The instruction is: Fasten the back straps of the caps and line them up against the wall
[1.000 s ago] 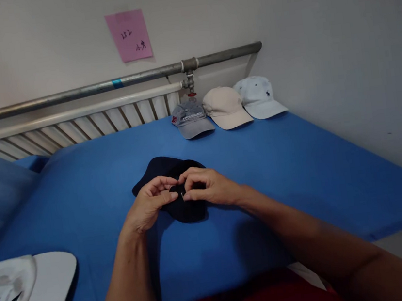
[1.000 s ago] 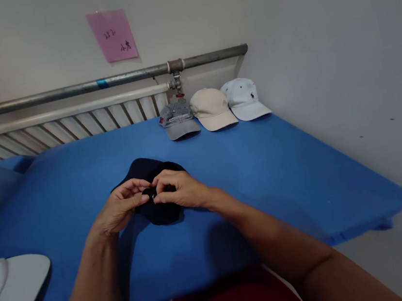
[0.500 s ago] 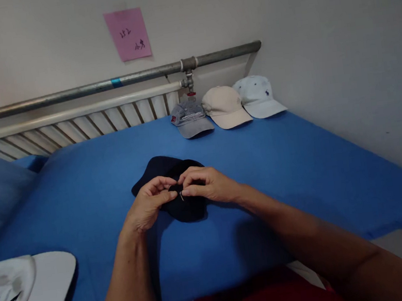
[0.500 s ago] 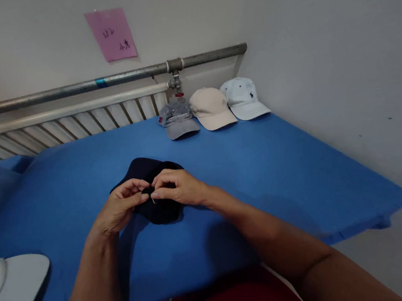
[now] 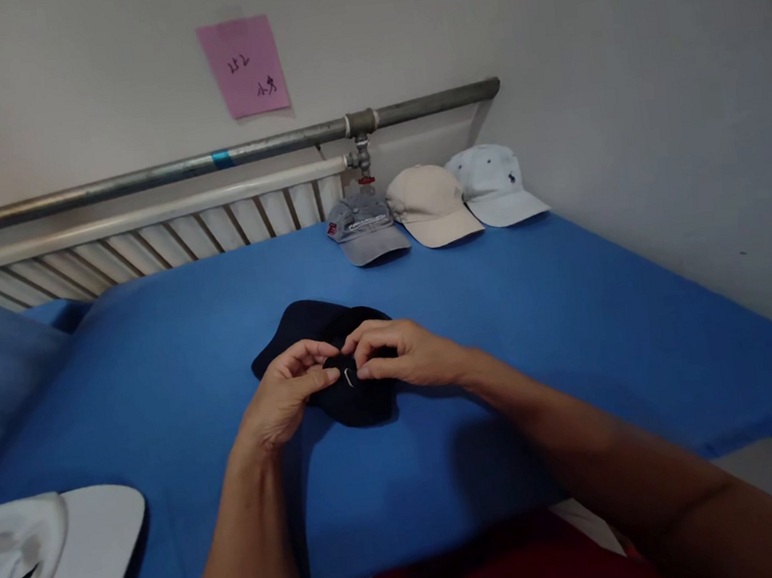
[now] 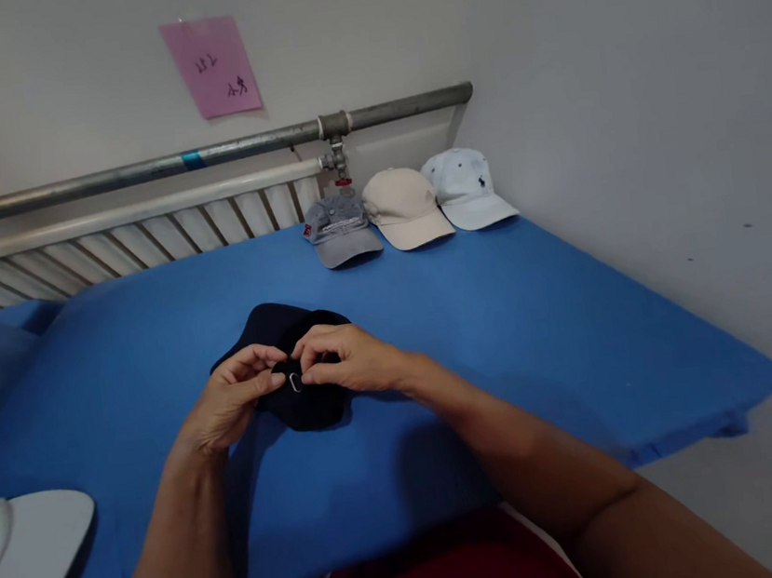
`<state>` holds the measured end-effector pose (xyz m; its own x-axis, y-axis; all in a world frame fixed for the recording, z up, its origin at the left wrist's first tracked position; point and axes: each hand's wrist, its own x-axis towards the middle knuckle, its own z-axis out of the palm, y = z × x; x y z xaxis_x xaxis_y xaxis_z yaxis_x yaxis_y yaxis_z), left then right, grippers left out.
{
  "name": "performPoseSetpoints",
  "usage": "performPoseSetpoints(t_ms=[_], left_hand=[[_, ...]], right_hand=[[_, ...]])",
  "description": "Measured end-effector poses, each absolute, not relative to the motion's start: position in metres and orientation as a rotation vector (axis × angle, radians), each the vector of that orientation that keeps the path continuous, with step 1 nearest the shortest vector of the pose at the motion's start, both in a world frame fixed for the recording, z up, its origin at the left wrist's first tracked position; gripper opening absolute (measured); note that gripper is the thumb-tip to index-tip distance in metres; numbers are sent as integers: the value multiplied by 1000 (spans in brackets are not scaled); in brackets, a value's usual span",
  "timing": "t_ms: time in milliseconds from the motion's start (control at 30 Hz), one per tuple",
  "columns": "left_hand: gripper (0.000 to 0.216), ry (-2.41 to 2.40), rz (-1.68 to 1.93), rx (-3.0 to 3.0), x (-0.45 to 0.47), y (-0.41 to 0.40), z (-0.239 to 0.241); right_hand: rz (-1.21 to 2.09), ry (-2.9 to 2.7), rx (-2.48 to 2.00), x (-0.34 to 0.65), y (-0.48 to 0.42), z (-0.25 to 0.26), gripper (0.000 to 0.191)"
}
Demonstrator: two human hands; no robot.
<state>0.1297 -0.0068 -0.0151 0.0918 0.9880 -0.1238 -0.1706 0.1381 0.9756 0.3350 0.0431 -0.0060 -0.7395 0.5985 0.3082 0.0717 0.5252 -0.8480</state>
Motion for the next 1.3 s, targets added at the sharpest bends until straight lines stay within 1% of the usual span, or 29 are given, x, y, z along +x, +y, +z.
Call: performPoseSetpoints(t_ms=[100, 300, 467, 633, 733, 833, 967, 1067, 1300], left_hand=[[25, 1065, 1140, 1043, 130, -7, -16], [25, 1029, 1172, 1088, 132, -8, -15], [22, 1015, 1168, 1107, 130, -9, -15], [23, 1027, 1135, 1121, 128, -9, -13], [24, 1045, 1159, 1083, 127, -10, -12], [24, 1055, 1189, 1038, 126, -9, -11], [23, 1055, 1195, 997, 126, -9, -10], [23, 1059, 1211, 988, 127, -10, -10], [21, 1051, 1152, 1070, 129, -10, -15]], right_hand=[[1150, -2168, -571, 332, 39, -6, 10], [945, -2158, -644, 327, 29, -4, 13], [930, -2128, -538, 325, 26, -6, 12], [899, -2168, -563, 323, 26, -9, 9], [964, -2142, -545, 325, 28, -7, 8], [1100, -2073, -572, 329, 31, -3, 2], [1256, -2079, -701, 333, 35, 0, 22], [1246, -2177, -692, 333, 35, -1, 28], [1329, -2202, -773, 332, 33, 1, 17]])
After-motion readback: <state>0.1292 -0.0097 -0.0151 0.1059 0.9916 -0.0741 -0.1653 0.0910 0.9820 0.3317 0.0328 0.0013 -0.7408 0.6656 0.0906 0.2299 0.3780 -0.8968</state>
